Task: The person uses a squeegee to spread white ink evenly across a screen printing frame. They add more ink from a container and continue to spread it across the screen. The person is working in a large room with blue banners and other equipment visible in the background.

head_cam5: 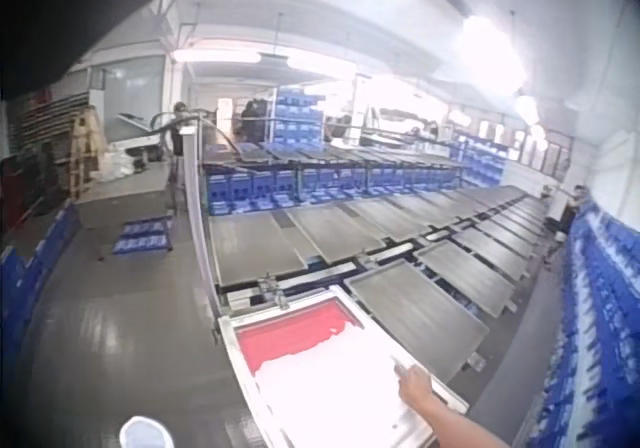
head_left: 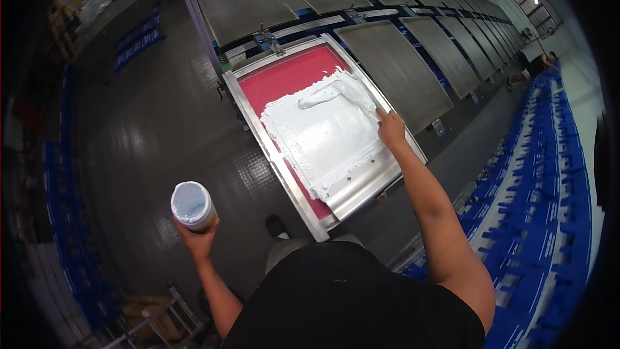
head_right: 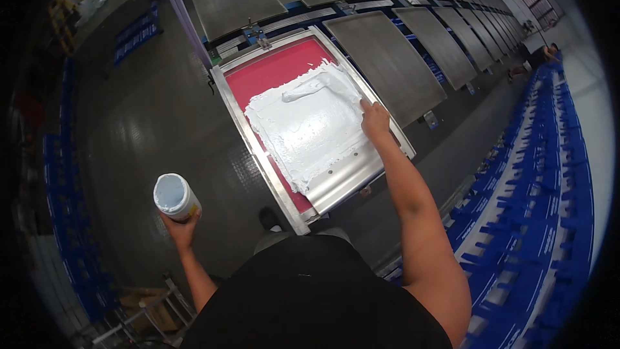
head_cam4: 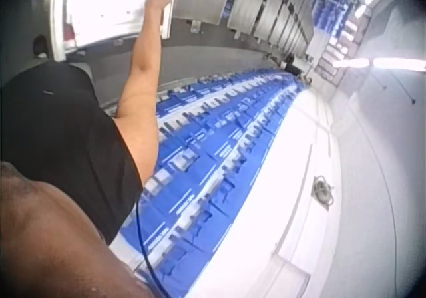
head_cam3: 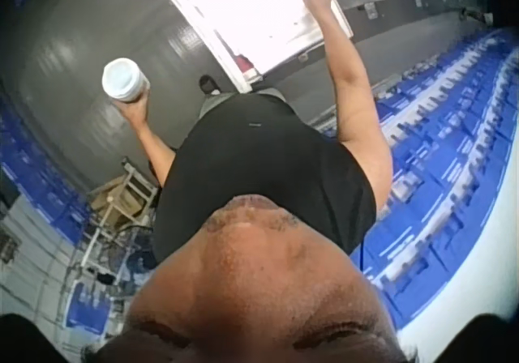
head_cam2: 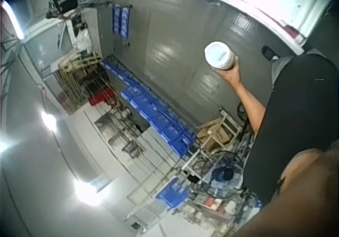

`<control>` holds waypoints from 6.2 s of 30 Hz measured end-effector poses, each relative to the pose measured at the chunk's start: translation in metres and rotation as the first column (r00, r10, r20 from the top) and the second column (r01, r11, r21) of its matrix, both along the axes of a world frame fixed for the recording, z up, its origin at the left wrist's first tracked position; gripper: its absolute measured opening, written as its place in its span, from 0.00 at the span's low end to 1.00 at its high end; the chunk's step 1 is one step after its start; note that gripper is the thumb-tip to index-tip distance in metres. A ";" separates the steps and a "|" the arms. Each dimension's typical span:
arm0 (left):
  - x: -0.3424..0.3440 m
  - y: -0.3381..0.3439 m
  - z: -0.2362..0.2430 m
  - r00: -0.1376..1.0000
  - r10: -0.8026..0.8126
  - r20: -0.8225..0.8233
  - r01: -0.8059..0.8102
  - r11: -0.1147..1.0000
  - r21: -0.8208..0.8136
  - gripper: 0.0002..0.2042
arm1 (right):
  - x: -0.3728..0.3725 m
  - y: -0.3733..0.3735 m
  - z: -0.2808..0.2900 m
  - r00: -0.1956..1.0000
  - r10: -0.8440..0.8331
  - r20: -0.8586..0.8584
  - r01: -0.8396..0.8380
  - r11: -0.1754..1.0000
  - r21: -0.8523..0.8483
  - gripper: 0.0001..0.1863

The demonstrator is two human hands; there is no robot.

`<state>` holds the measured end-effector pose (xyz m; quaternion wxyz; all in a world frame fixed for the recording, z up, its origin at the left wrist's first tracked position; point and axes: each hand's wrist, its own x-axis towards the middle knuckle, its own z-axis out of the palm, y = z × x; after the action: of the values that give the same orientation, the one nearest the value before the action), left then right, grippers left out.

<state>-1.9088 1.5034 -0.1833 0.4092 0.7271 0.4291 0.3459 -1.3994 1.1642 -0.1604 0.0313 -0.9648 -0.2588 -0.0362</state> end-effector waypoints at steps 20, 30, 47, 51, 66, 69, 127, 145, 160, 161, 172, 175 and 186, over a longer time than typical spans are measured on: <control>-0.041 0.080 -0.004 0.992 -0.109 0.066 0.114 0.990 -0.077 0.56 | -0.172 0.098 0.004 0.943 0.160 -0.290 -0.142 0.986 0.084 0.24; -0.063 0.076 0.000 0.995 -0.091 0.038 0.092 0.996 -0.021 0.56 | -0.033 0.026 -0.002 0.971 -0.163 -0.172 0.165 0.986 -0.003 0.21; -0.047 0.147 0.056 0.960 -0.092 -0.265 0.172 0.939 0.299 0.46 | -0.168 0.147 0.231 0.732 0.443 -0.518 -0.157 0.849 0.505 0.20; -0.049 0.222 0.057 0.962 -0.122 -0.243 0.201 0.920 0.335 0.46 | -0.217 0.255 0.266 0.608 0.649 -0.458 -0.429 0.753 0.499 0.20; -0.197 0.390 0.099 0.999 0.013 -0.045 0.014 0.833 0.553 0.48 | -0.457 0.679 0.290 0.072 0.966 -0.246 -0.985 0.107 0.132 0.21; -0.237 0.388 0.092 0.977 0.204 0.061 -0.213 0.937 0.276 0.47 | -0.508 0.745 0.279 -0.118 0.948 -0.295 -0.957 -0.030 0.288 0.28; -0.263 0.424 -0.079 0.741 -0.592 -0.316 0.376 0.756 -0.535 0.23 | -0.559 0.216 -0.149 0.255 -0.345 -0.903 0.565 0.811 -0.151 0.18; 0.136 -0.012 0.047 -0.283 -0.905 0.319 0.596 -0.426 -0.680 0.13 | -0.368 -0.087 0.017 0.579 -0.417 -0.701 0.809 0.181 0.559 0.18; 0.162 -0.234 0.026 0.633 -0.734 -0.247 0.546 0.649 -0.529 0.19 | -0.147 -0.119 -0.007 0.451 -0.002 -0.893 0.836 0.352 0.421 0.25; 0.162 -0.240 0.019 0.656 -0.703 -0.275 0.515 0.683 -0.517 0.19 | -0.141 -0.119 -0.006 0.446 -0.004 -0.895 0.828 0.381 0.411 0.25; 0.180 -0.272 0.035 0.892 -0.451 0.040 0.351 0.634 -0.689 0.16 | -0.119 -0.118 -0.016 0.314 0.071 -0.947 0.927 0.194 0.322 0.19; 0.189 -0.272 0.056 0.903 -0.415 0.109 0.374 0.639 -0.672 0.13 | -0.121 -0.122 -0.005 0.323 0.182 -0.929 0.944 0.002 0.329 0.17; 0.254 -0.308 0.032 0.684 -0.726 0.070 0.636 0.547 -0.544 0.16 | 0.034 0.002 0.104 0.429 0.666 -0.610 0.280 0.544 0.791 0.22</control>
<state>-1.6550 1.1959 -0.1514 0.6573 0.7196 0.2215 -0.0335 -1.3651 1.1667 -0.0567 0.6024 -0.6551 -0.2820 0.3585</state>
